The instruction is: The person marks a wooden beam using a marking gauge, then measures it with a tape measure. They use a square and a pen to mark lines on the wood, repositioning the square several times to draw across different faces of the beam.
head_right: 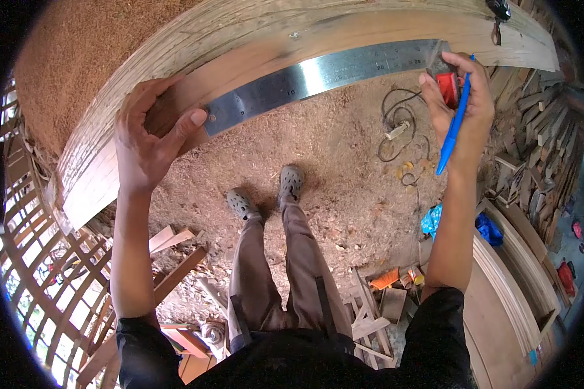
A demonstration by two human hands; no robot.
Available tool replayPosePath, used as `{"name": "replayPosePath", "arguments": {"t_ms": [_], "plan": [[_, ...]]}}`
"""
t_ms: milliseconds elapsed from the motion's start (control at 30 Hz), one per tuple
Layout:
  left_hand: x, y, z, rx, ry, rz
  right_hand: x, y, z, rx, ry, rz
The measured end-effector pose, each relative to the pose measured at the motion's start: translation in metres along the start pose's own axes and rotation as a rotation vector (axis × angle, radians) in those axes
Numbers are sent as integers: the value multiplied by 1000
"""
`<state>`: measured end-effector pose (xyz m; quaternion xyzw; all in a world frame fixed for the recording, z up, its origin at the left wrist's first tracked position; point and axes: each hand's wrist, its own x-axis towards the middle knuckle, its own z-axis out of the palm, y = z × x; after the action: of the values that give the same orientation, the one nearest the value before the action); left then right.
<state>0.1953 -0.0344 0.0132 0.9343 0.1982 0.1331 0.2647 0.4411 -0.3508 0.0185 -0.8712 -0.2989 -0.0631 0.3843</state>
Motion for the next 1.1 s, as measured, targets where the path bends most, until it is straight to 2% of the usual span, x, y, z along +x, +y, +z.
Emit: {"name": "replayPosePath", "arguments": {"t_ms": [367,500,667,867,933,1100], "plan": [[0,1,0,-16,-3,-34,0,-4,0,-112,11,-63],[0,1,-2,-13,-24,-34,-1,-4,0,-40,-6,26],[1,-1,4,-54,44,4,1,3,-1,-74,0,-60],[1,1,0,-7,-34,-24,-1,8,-2,-1,-20,-21],[2,-1,4,-26,43,18,-2,1,0,19,-17,-4],[0,-3,5,-24,47,8,-2,2,0,36,-24,-11]]}}
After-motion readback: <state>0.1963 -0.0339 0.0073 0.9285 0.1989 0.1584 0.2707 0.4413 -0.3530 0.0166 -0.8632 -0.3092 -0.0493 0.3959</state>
